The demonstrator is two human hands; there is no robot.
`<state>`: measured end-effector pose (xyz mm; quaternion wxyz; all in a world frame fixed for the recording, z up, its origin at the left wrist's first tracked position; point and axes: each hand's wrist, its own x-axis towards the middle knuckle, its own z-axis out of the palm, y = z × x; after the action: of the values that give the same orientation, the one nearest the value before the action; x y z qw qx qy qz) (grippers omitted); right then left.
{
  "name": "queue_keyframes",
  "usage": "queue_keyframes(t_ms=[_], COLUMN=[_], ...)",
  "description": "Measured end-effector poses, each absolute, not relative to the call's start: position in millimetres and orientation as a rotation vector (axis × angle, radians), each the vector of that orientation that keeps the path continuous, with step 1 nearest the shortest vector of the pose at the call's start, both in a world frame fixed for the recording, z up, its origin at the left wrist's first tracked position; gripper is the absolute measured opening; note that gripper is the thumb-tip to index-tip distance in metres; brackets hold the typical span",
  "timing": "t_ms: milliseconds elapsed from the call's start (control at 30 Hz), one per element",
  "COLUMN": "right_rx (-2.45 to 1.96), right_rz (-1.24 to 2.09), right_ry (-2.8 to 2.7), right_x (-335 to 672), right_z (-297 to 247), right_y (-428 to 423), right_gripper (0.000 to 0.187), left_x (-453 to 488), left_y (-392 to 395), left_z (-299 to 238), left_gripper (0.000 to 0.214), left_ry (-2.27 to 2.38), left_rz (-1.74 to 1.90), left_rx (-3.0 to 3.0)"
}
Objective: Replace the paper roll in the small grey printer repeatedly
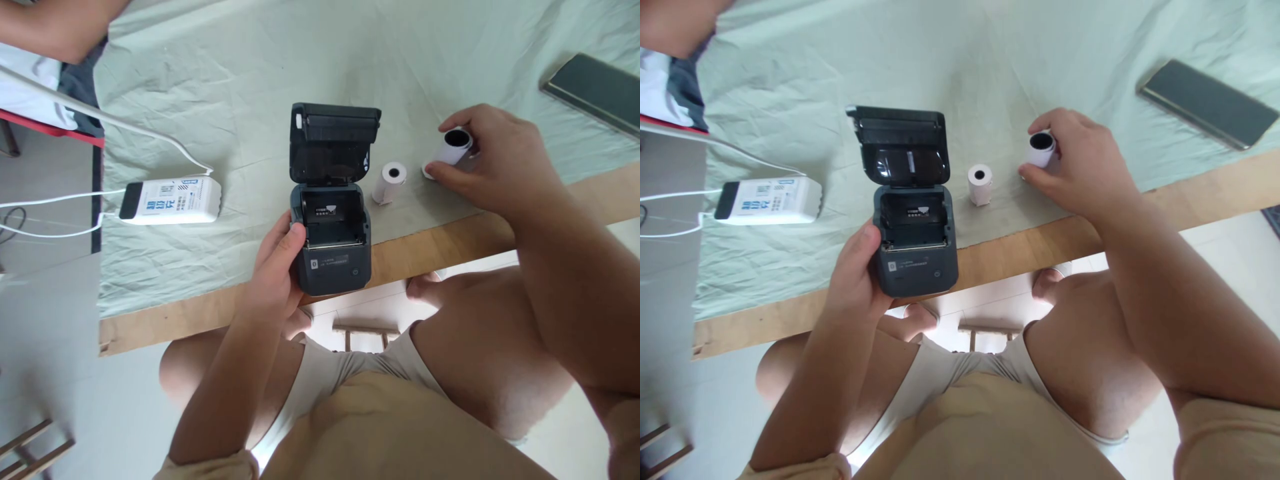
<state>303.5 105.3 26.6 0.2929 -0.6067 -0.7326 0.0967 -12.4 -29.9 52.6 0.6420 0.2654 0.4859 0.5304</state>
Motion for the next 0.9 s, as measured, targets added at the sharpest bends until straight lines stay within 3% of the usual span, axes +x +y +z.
queue_keyframes(t_ms=[133,233,333,533,633,800,900], right_rx=[-1.216,-0.980,-0.866,-0.966,-0.906,-0.980,-1.027], right_rz=[0.268,0.345,0.499,0.276,0.210,0.223,0.279], right_ry=[-1.792,-1.794,-1.997,-2.192,-2.201,-2.247,-2.287], right_x=[276,244,213,180,177,177,176], right_z=[52,73,83,69,61,65,71], right_y=[74,40,18,20,25,23,23], right_gripper=[0.060,0.037,0.027,0.012,0.022,0.014,0.020], left_x=[-12,-12,-12,-12,-12,-12,-12], left_y=[-29,-29,-30,-30,-31,-32,-32], left_z=[54,54,53,51,51,52,53], left_gripper=[0.038,0.039,0.038,0.032,0.030,0.030,0.033], left_ry=[1.127,1.135,1.151,1.165,1.175,1.197,1.210], left_rz=[1.185,1.201,1.210,1.259,1.261,1.271,1.229], left_rx=[0.630,0.651,0.650,0.660,0.656,0.642,0.651])
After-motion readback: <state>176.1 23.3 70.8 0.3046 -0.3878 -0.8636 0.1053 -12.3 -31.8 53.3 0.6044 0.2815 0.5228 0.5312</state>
